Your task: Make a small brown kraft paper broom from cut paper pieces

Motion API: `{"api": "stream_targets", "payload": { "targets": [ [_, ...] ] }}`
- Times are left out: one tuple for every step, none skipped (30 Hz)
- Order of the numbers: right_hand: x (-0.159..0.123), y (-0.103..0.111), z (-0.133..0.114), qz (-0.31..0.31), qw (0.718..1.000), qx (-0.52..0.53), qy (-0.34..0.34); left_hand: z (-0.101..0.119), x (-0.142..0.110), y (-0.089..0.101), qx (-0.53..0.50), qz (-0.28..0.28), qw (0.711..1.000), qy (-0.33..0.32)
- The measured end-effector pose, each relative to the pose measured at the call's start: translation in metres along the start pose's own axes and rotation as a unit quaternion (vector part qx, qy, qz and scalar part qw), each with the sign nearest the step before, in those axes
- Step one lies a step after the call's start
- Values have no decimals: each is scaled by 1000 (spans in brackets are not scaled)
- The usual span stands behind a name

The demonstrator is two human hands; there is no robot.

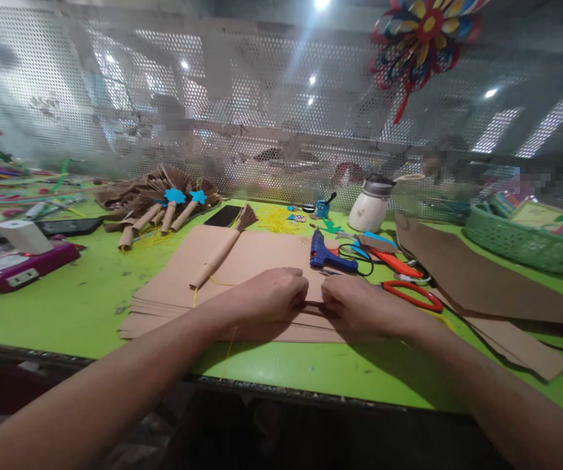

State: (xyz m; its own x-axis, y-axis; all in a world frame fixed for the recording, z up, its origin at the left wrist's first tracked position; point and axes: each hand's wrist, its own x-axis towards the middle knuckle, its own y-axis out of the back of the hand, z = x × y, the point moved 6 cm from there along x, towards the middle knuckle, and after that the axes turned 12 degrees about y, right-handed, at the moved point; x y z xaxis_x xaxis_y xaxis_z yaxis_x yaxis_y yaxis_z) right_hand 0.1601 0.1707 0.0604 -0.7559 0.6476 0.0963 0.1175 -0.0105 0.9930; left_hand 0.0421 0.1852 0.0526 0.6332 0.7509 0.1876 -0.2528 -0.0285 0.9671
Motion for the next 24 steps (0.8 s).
{"api": "stream_targets", "payload": {
  "targets": [
    [-1,0,1,-2,1000,3,-2,1,0,1,6,-2,1000,-3],
    [-1,0,2,-3,1000,7,-3,2,0,2,11,-4,1000,-7],
    [-2,-1,3,-4,1000,10,-5,3,-1,4,16,-4,1000,-8],
    [-3,-1,4,-4,1000,12,-8,4,-1,5,21,-3,1000,-8],
    [-4,-1,5,-4,1000,12,-10,6,-2,7,27,-4,1000,-9],
    [-5,-1,5,-2,1000,11,-12,7,-3,8,33,-6,999,-10],
    [-5,-2,5,-1,1000,9,-12,9,-4,9,37,-7,999,-13],
    [-6,-2,5,-1,1000,6,-10,10,-5,10,40,-9,999,-16],
    [-6,-3,5,1,1000,1,-7,12,-6,11,41,-10,999,-20],
    [-6,-4,5,2,1000,-4,-1,13,-7,12,41,-11,999,-23],
    [-6,-4,4,5,1000,-11,4,13,-8,12,41,-11,999,-26],
    [-7,-5,4,8,1000,-17,11,14,-8,13,41,-10,999,-27],
    [-7,-6,4,12,1000,-21,19,14,-8,13,43,-9,999,-29],
    [-7,-7,3,17,999,-23,27,14,-8,13,44,-8,998,-31],
    [-8,-8,3,20,999,-20,34,14,-8,12,47,-8,998,-33],
    [-9,-8,3,23,999,-15,40,13,-8,12,49,-6,998,-35],
    [-10,-9,4,27,999,-9,45,13,-8,12,52,-3,998,-35],
    [-11,-10,4,31,998,-4,48,13,-7,11,57,0,998,-34],
    [-13,-11,4,36,998,-3,51,13,-7,11,62,3,997,-33],
    [-14,-11,4,41,998,-6,54,13,-8,11,70,8,997,-31],
    [-15,-12,4,47,997,-12,55,13,-8,11,79,11,996,-28],
    [-16,-13,4,53,997,-19,56,13,-8,12,90,14,996,-26],
    [-17,-13,3,59,996,-28,57,14,-8,12,101,17,995,-23],
    [-18,-14,2,66,995,-37,58,15,-8,12,111,19,993,-23]
  ]
}}
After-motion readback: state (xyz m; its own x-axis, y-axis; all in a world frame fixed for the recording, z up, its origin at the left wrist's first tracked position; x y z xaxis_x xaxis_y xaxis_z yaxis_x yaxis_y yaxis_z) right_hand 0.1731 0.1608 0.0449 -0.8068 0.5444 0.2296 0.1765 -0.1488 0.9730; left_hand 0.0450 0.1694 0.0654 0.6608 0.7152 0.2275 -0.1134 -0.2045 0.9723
